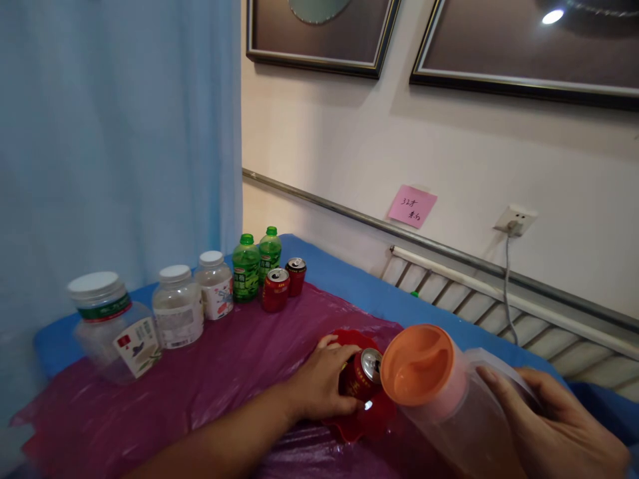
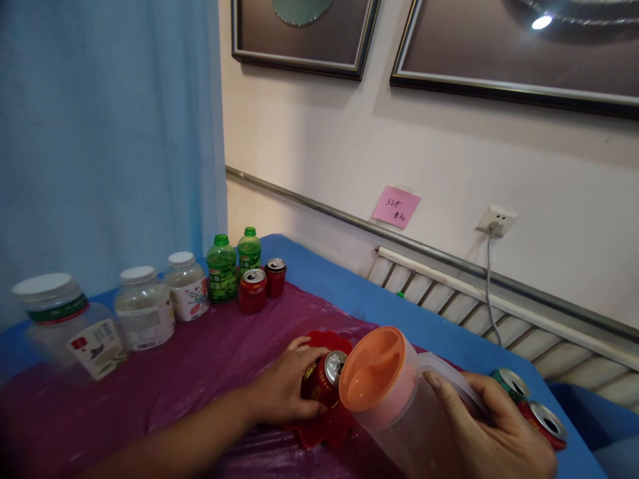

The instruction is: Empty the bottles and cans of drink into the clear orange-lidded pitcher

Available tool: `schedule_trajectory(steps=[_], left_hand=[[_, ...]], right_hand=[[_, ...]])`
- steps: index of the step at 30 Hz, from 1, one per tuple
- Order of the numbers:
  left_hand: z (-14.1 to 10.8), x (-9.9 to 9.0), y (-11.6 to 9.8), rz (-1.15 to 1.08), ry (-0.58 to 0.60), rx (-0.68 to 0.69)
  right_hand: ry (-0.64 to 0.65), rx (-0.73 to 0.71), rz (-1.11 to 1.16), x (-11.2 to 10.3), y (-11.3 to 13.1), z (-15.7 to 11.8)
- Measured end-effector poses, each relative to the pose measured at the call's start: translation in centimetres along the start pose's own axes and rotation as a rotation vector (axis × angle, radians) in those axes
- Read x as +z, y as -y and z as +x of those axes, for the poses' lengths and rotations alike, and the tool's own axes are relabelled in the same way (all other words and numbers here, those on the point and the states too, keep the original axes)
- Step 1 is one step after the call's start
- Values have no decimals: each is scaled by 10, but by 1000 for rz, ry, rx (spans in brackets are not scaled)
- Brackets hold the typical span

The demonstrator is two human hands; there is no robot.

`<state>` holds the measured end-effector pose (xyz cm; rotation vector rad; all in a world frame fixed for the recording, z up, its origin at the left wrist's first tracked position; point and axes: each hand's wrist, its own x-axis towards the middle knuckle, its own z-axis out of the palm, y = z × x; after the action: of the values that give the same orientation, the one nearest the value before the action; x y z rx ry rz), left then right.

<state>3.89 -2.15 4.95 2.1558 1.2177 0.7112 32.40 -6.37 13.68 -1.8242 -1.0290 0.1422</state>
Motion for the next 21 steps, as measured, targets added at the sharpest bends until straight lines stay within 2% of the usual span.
schedule_trajectory(steps=[5,13,21], left_hand=[[1,1,3,8,0,-2],[0,0,-1,1,0,-1],[0,-6,-8,-17,-44,-6]], right_hand=[[42,-41,-5,1,-15,5],[13,-22,5,1,-5,2],[148,-57,203,18,-33,18]])
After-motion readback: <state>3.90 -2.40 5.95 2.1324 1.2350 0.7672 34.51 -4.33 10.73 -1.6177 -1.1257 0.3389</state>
